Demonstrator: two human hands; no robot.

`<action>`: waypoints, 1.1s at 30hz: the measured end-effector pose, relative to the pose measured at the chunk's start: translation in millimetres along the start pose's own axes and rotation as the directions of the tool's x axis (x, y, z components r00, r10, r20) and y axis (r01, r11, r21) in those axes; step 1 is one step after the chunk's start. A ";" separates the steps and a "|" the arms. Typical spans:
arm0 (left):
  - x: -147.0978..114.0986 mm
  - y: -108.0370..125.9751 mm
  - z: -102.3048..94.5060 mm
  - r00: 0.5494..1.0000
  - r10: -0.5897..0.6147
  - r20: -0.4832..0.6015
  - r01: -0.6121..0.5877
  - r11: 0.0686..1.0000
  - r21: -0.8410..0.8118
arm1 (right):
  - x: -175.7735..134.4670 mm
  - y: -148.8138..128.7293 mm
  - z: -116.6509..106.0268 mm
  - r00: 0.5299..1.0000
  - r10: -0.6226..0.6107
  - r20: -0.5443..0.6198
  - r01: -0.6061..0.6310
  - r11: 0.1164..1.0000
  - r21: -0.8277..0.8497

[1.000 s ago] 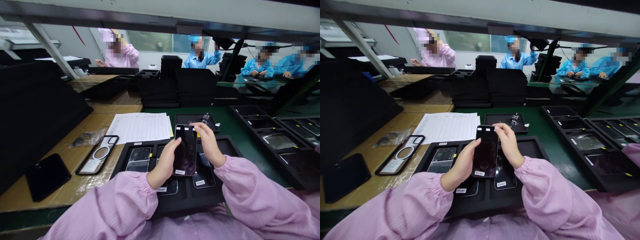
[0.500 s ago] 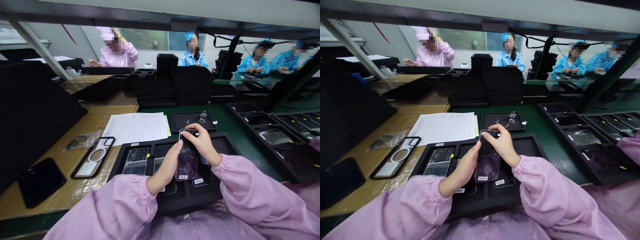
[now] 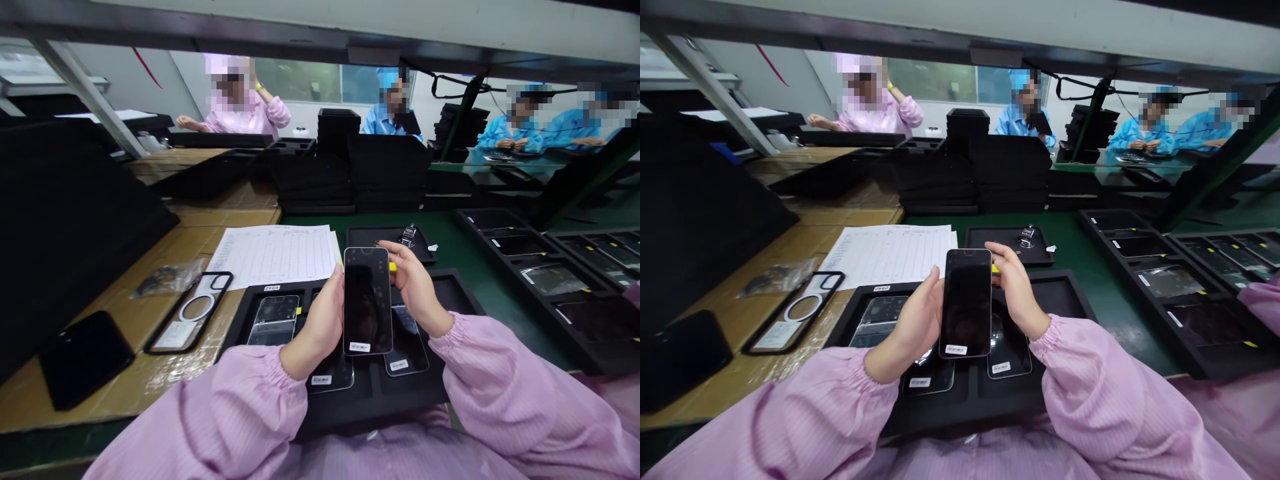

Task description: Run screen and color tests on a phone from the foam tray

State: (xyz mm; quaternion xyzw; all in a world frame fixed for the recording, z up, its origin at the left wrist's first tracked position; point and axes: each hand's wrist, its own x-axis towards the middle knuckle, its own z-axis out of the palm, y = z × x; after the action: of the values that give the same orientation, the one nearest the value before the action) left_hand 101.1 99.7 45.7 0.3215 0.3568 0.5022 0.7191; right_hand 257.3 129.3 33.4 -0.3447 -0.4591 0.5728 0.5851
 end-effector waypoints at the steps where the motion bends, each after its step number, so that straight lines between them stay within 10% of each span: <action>1: 1.5 4.2 -1.3 1.000 -0.010 -0.005 0.010 1.000 -0.007 | -0.8 2.1 1.5 0.999 0.040 0.006 -0.040 0.999 0.026; 10: 13.1 42.4 -18.8 0.994 -0.002 0.108 0.015 0.992 -0.123 | -17.7 4.6 11.2 0.828 0.424 0.367 -0.468 0.883 0.033; 14: 12.8 41.1 -19.7 0.981 0.024 0.191 0.000 0.992 -0.123 | -16.1 6.9 6.6 0.862 0.381 0.335 -0.385 0.921 -0.056; 17: 9.1 35.1 -16.3 0.977 -0.031 0.210 0.058 0.991 -0.124 | -14.7 4.9 1.7 0.983 0.100 0.151 -0.037 0.927 -0.373; 20: 4.3 24.8 -11.4 0.966 -0.114 0.233 0.145 0.982 -0.119 | -14.3 -4.7 -0.8 0.869 -0.449 0.211 0.456 0.558 -0.693; 24: -0.3 10.2 -3.3 0.968 -0.154 0.198 0.186 0.971 -0.153 | -15.8 -14.7 6.4 0.655 -0.515 0.553 0.654 0.020 -0.756; 33: -5.9 19.2 4.6 0.988 -0.113 0.109 0.130 0.979 -0.160 | -14.6 -13.4 4.0 0.634 -0.553 0.541 0.553 -0.165 -0.817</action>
State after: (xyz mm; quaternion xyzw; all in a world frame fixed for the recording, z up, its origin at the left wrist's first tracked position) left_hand 94.0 99.1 65.0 0.2623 0.2964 0.4687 0.7897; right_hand 259.5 113.0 45.1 -0.3960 -0.8062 -0.1705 0.4052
